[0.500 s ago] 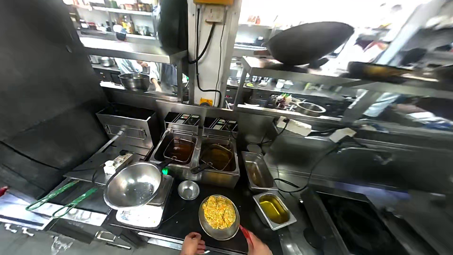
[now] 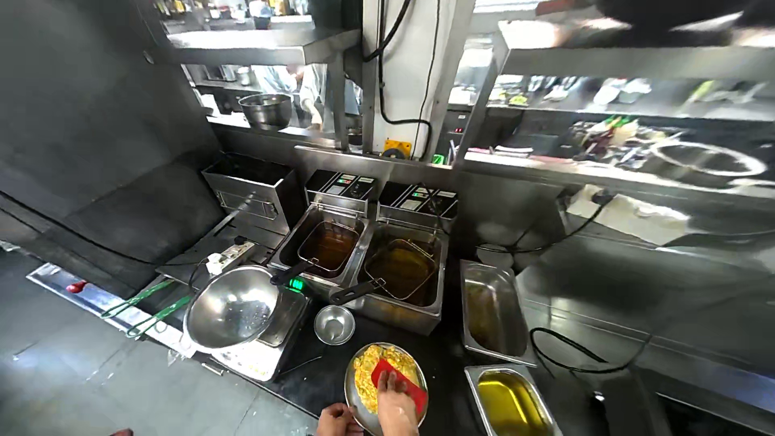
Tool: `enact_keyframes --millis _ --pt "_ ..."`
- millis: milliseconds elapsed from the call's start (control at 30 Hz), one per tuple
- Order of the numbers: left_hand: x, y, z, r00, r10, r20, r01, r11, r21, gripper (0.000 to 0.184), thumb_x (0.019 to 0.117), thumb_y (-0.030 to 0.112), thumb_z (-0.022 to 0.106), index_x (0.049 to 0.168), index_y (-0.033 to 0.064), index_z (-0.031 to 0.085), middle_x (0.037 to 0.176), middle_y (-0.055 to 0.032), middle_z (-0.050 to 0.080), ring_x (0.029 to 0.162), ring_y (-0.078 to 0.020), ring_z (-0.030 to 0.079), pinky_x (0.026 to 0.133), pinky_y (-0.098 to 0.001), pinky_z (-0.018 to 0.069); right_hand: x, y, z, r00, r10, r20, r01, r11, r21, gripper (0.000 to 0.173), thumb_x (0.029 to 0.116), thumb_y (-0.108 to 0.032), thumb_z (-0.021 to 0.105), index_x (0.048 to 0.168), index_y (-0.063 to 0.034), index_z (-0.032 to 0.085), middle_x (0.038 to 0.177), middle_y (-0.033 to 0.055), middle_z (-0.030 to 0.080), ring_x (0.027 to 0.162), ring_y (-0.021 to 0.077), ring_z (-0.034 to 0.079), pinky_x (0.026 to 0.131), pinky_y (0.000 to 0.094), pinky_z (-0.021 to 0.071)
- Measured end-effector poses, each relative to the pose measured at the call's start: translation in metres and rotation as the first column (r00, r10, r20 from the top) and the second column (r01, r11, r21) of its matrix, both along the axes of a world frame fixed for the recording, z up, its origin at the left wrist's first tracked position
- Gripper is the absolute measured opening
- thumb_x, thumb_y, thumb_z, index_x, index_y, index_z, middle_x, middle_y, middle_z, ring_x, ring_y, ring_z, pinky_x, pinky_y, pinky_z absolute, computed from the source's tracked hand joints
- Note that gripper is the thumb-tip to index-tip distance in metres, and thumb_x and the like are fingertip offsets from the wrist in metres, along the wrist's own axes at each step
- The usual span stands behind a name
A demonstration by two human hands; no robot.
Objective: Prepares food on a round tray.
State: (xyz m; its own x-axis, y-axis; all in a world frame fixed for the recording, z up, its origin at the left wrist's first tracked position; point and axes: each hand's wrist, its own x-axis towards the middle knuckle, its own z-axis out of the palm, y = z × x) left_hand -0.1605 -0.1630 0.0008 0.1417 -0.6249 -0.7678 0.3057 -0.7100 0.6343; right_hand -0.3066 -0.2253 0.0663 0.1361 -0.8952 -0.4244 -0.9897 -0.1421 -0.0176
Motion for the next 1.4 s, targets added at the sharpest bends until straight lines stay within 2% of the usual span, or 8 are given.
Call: enact_keyframes --millis 400,533,733,833,933,1067,1233,1400 --pt "0.021 -0.001 -0.007 0.979 -0.035 -0.199 0.032 0.999 -0.019 0.021 0.1044 0.011 0.061 0.109 -0.0094 0.063 0.095 -0.0261 0.075 0.083 -0.0385 0.077 0.078 -0.0514 0.0658 0.007 0.017 -0.002 0.993 0.108 -0.047 -0.103 0.991 0.088 0.065 0.1006 0.001 0.047 0.162 -0.0071 0.029 0.163 0.0243 0.036 0.137 0.0501 0.049 0.099 0.0602 0.0512" --pt "0.027 -0.001 -0.002 0.968 -0.066 -0.241 0.061 0.998 -0.026 0.021 0.1062 0.009 0.056 0.111 -0.01 0.062 0.095 -0.0264 0.075 0.084 -0.0392 0.077 0.079 -0.052 0.0652 0.008 0.019 0.013 0.997 0.077 -0.004 -0.076 0.988 0.134 0.064 0.0992 0.0 0.049 0.161 -0.0115 0.035 0.159 0.0218 0.042 0.133 0.0482 0.054 0.095 0.0596 0.0542" --pt "0.032 -0.001 -0.009 0.957 -0.079 -0.278 0.076 0.997 -0.023 0.021 0.1061 0.01 0.057 0.11 -0.0096 0.062 0.094 -0.0268 0.075 0.082 -0.0399 0.077 0.078 -0.0528 0.0655 0.014 0.033 -0.002 0.988 0.114 -0.107 -0.101 0.987 0.125 0.064 0.1003 0.0 0.048 0.162 -0.0106 0.032 0.161 0.0217 0.04 0.134 0.0481 0.053 0.096 0.0574 0.0541" --pt "0.032 -0.001 -0.007 0.963 -0.077 -0.258 0.072 0.997 -0.03 0.021 0.1062 0.01 0.056 0.108 -0.01 0.063 0.092 -0.0265 0.075 0.081 -0.0388 0.077 0.077 -0.0514 0.0658 0.015 0.047 0.008 0.993 0.107 -0.042 -0.102 0.989 0.106 0.062 0.1002 -0.002 0.049 0.16 -0.012 0.038 0.16 0.0201 0.043 0.134 0.048 0.053 0.096 0.0583 0.0544" --pt "0.031 0.001 -0.01 0.97 -0.081 -0.23 0.07 0.996 -0.058 0.02 0.1055 0.009 0.057 0.105 -0.0097 0.065 0.09 -0.0257 0.075 0.078 -0.0376 0.077 0.073 -0.0497 0.0666 0.007 0.071 -0.018 0.988 0.147 -0.045 -0.148 0.989 -0.018 0.065 0.0974 -0.001 0.052 0.16 -0.0148 0.04 0.16 0.018 0.043 0.137 0.047 0.052 0.096 0.0589 0.0544" --pt "0.031 0.0 -0.013 0.964 -0.055 -0.259 0.043 0.998 -0.052 0.023 0.1059 0.012 0.058 0.107 -0.01 0.065 0.092 -0.0257 0.076 0.079 -0.0372 0.078 0.074 -0.0495 0.0667 0.011 0.065 -0.008 0.993 0.112 -0.048 -0.107 0.991 0.086 0.066 0.0994 -0.001 0.049 0.161 -0.0185 0.036 0.164 0.0145 0.038 0.141 0.0444 0.048 0.102 0.0587 0.0508" --pt "0.031 -0.002 -0.011 0.973 -0.055 -0.223 0.045 0.998 -0.051 0.023 0.1044 0.013 0.062 0.102 -0.0087 0.067 0.09 -0.0243 0.076 0.077 -0.0359 0.077 0.072 -0.0483 0.067 0.002 0.093 -0.032 0.984 0.176 -0.006 -0.176 0.981 -0.082 0.06 0.0998 -0.004 0.05 0.158 -0.017 0.043 0.16 0.0172 0.043 0.138 0.0462 0.051 0.098 0.061 0.0531" --pt "0.032 -0.004 -0.008 0.98 -0.07 -0.189 0.059 0.996 -0.064 0.022 0.1035 0.014 0.063 0.101 -0.0079 0.068 0.087 -0.0223 0.076 0.074 -0.0327 0.077 0.069 -0.0461 0.0664 0.004 0.097 -0.02 0.985 0.16 0.063 -0.159 0.987 -0.018 0.059 0.1 -0.004 0.048 0.157 -0.0179 0.045 0.16 0.0146 0.045 0.137 0.0457 0.052 0.099 0.062 0.0524"
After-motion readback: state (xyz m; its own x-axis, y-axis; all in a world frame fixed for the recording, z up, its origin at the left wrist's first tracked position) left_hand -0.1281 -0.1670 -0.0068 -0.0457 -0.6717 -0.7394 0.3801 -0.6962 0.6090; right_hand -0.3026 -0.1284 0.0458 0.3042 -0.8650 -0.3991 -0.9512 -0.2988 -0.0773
